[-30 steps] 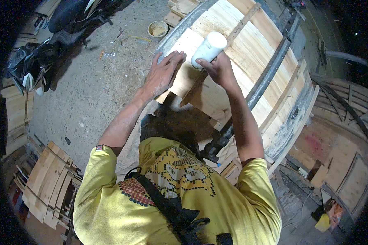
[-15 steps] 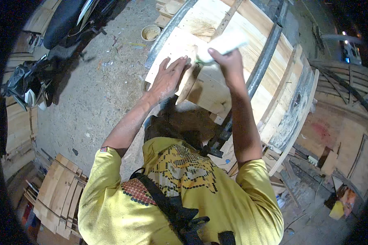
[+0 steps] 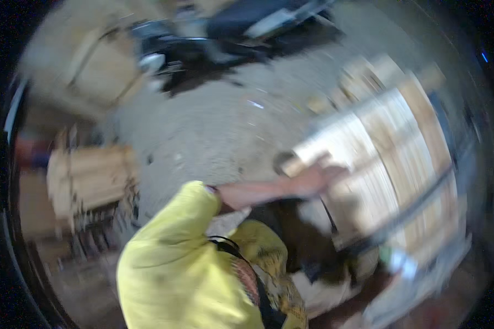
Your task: The person is using a hammer and glue to assemble wooden panels and strips in a workshop environment.
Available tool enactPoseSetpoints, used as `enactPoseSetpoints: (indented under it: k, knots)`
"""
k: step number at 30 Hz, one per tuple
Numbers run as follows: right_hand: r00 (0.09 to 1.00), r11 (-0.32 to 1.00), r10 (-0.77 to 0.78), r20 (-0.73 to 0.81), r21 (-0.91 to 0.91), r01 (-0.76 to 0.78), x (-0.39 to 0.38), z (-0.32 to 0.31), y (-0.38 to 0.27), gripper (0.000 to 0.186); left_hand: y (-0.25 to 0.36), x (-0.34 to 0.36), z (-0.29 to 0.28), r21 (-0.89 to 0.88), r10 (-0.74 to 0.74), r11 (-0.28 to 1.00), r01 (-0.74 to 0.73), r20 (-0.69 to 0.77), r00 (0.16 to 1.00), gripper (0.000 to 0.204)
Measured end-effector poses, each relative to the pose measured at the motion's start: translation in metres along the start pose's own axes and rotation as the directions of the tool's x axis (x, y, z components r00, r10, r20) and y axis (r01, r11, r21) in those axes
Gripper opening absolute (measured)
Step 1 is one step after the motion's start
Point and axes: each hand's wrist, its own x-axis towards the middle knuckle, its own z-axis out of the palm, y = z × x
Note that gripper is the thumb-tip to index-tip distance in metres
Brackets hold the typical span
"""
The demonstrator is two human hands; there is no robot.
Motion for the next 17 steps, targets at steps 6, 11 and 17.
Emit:
enactPoseSetpoints:
  k: [6, 11, 17]
  knots:
    - [0.948, 0.345, 0.313, 0.062, 0.922, -0.174, -0.125, -0.110, 0.137, 0.059, 0.047, -0.042, -0.033, 0.005, -0.269, 0.963, 0.269, 0.035, 0.963, 0.065]
    - [0.893, -0.008, -0.237, 0.383, 0.918, -0.396, -0.182, -0.158, 0.246, 0.051, 0.115, -0.106, -0.020, 0.027, -0.430, 0.902, 0.431, -0.024, 0.902, 0.074]
    - [0.823, 0.350, 0.555, -0.123, 0.932, -0.097, -0.275, -0.193, 0.345, 0.070, 0.236, -0.172, 0.009, -0.112, -0.723, 0.690, 0.715, -0.043, 0.690, 0.083]
